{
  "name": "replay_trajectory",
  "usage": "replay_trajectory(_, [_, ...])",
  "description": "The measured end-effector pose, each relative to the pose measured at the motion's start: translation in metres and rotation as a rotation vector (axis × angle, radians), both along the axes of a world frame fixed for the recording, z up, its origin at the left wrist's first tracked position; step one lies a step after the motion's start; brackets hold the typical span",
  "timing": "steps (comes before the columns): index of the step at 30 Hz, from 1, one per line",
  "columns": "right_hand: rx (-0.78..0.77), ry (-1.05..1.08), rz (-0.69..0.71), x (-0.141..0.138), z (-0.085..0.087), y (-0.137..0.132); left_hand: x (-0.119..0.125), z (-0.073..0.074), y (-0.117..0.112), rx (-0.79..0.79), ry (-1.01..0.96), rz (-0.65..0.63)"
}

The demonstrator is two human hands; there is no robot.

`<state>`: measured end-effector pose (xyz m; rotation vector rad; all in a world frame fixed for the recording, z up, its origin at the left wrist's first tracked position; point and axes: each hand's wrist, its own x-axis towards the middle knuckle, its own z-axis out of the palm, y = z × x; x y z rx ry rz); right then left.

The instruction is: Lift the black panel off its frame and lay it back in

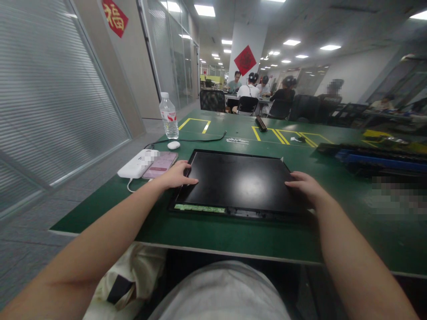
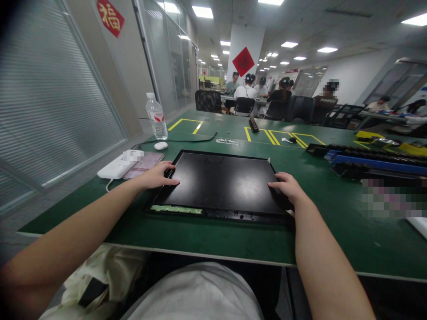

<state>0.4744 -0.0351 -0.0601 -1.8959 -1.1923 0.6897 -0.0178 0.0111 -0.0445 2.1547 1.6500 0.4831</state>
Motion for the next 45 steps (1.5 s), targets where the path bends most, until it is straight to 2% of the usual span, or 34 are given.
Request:
replay_trajectory(5, [-0.014, 0.031, -0.007, -0.002, 0.000, 0.000, 0.001, 0.001, -0.002, -0.001, 0.014, -0.004])
replay_trajectory(13, [0.034, -0.052, 0.023, -0.003, 0.002, 0.001, 0.002, 0.002, -0.002, -0.015, 0.039, -0.004])
replay_trajectory(19, [0.003, -0.054, 0.007, -0.003, 0.002, 0.002, 0.002, 0.003, -0.003, -0.020, 0.021, -0.013])
replay_trajectory(24, [0.015, -0.083, 0.069, -0.006, 0.004, 0.001, 0.000, 0.000, -0.001, -0.009, -0.001, -0.010])
replay_trajectory(32, [-0.033, 0.108, 0.005, -0.007, 0.006, -0.001, 0.000, -0.001, 0.000, 0.003, -0.002, -0.040])
replay_trajectory(38, [0.103, -0.072, -0.089, 0.004, 0.002, 0.008, -0.002, -0.003, 0.000, 0.042, 0.009, -0.099])
replay_trajectory(40, [0.100, -0.134, -0.099, 0.008, 0.003, 0.015, -0.002, -0.004, 0.000, 0.039, 0.017, -0.107])
replay_trajectory(42, [0.053, -0.220, -0.072, 0.010, 0.007, 0.024, -0.002, -0.005, 0.000, 0.035, 0.025, -0.106])
replay_trajectory(45, [0.032, -0.423, 0.052, 0.009, 0.012, 0.043, -0.001, -0.004, -0.001, 0.042, 0.020, -0.104])
